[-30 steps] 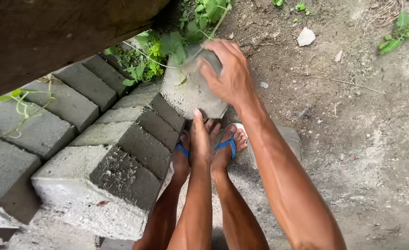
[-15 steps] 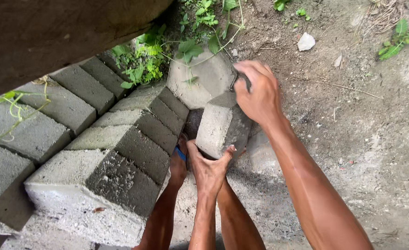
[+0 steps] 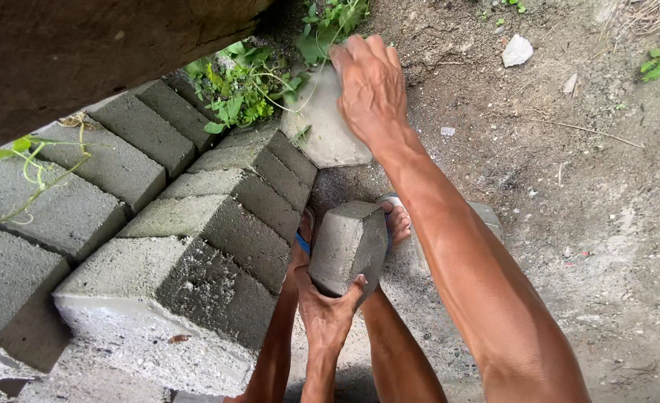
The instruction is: The person repeatedly picks up two hexagonal concrete blocks from a stack on the ground and places them into the bed of a truck. The person is wearing flip-flops and patterned shorts.
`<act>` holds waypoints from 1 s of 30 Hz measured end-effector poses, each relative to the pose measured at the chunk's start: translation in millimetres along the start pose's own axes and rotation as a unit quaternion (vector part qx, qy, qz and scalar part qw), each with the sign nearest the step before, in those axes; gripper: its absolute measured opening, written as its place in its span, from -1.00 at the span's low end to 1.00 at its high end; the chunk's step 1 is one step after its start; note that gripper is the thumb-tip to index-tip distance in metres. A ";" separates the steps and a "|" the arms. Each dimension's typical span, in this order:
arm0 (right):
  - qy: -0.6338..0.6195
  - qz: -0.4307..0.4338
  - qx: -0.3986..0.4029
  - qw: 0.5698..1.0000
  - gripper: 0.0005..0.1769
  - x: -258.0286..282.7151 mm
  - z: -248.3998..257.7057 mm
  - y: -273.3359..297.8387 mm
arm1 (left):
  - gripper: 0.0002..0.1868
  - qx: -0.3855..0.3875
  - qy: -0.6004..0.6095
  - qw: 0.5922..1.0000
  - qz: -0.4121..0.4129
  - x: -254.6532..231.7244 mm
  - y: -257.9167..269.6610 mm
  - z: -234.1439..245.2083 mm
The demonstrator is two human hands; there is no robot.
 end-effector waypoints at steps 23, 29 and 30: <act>-0.287 -0.274 0.050 0.916 -0.58 -55.2 -3.7 142.0 | -0.10 -0.102 -0.055 0.993 -0.003 18.8 -2.2 -10.2; -0.196 -0.323 0.153 0.913 -0.53 -38.1 18.6 126.8 | -0.10 -0.083 -0.022 0.996 0.023 5.5 11.3 -9.9; -0.195 -0.325 0.152 0.913 -0.53 -41.5 15.4 125.9 | -0.10 -0.081 -0.022 0.996 0.021 -10.4 13.6 -8.2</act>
Point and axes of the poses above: each hand's wrist, its own y-axis away from the middle knuckle, its own z-axis out of the back of the hand, x = y × z, the point moved 1 cm from there along -y, towards the middle knuckle, and after that the axes turned 4 degrees about y, right-handed, at the moved point
